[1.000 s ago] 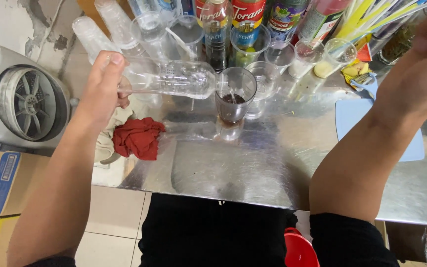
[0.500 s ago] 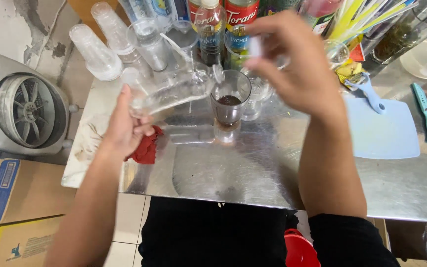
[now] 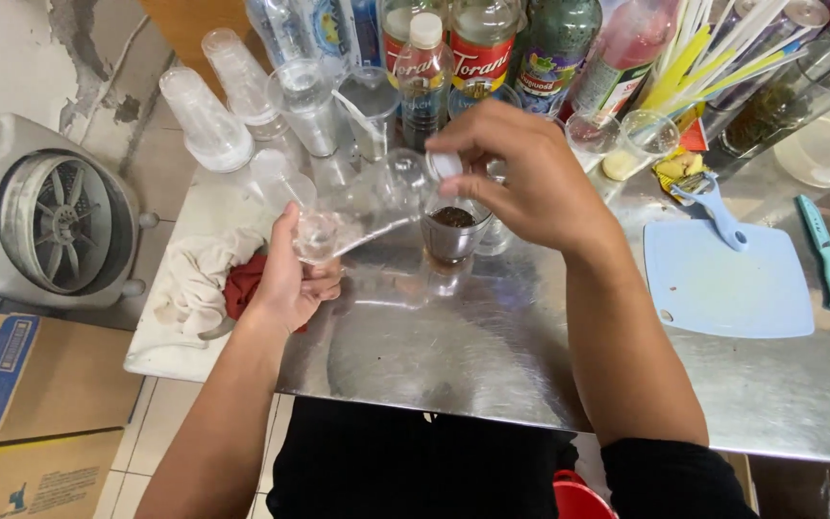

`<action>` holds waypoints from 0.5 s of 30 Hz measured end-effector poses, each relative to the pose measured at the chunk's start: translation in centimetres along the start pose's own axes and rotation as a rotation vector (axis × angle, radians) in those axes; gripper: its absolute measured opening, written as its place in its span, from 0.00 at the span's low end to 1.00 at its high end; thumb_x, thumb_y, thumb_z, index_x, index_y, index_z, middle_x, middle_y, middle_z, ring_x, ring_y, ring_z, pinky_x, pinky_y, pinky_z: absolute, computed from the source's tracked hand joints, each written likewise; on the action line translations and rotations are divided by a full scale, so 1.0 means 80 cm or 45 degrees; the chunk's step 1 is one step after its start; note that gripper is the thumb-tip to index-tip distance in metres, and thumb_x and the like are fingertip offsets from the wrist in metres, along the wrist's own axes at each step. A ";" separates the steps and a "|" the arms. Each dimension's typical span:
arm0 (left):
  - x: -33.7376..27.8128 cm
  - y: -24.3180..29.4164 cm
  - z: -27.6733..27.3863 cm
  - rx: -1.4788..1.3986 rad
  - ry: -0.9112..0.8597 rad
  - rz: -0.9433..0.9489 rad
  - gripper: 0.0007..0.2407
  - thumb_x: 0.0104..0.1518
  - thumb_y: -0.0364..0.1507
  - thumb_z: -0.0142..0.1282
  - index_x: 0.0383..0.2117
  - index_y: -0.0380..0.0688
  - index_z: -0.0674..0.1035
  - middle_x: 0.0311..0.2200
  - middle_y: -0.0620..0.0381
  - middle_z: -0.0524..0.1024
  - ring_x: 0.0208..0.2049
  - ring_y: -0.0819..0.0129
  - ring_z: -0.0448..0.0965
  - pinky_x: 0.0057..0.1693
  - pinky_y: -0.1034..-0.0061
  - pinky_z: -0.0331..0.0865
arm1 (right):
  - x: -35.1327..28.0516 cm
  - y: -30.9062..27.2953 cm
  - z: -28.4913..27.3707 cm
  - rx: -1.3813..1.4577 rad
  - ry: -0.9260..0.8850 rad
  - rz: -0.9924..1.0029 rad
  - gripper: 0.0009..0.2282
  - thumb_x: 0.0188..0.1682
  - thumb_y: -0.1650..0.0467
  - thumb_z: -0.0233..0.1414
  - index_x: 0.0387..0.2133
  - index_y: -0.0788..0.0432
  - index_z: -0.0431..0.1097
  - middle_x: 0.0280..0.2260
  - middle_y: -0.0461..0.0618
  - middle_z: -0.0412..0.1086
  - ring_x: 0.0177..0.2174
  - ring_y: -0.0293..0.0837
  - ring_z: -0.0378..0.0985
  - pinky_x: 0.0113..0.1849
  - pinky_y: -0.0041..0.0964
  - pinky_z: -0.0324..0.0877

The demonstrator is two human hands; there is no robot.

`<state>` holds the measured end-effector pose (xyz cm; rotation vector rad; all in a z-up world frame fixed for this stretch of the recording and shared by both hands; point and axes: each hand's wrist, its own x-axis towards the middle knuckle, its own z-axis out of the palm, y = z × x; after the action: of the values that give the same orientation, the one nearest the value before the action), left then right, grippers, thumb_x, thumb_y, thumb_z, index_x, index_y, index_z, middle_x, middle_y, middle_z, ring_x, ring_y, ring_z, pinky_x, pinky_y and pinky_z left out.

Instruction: The person scoops ice into a shaker, adds a dark liquid, and shakes the mixture. They then wipe the shaker with a cloth and pour the drink into a plastic cup.

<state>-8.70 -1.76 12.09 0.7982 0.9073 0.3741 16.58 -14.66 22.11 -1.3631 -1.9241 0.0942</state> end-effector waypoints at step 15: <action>0.103 -0.107 0.014 -0.094 -0.168 1.155 0.16 0.67 0.44 0.36 0.55 0.54 0.62 0.32 0.53 0.71 0.20 0.77 0.66 0.24 0.86 0.61 | -0.013 -0.011 0.011 -0.535 0.303 0.400 0.13 0.61 0.60 0.42 0.34 0.53 0.68 0.17 0.58 0.66 0.21 0.65 0.73 0.29 0.55 0.68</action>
<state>-3.32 -2.99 1.46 1.1247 0.3559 1.1220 15.51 -15.59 21.35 -1.8559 -1.5718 -0.3247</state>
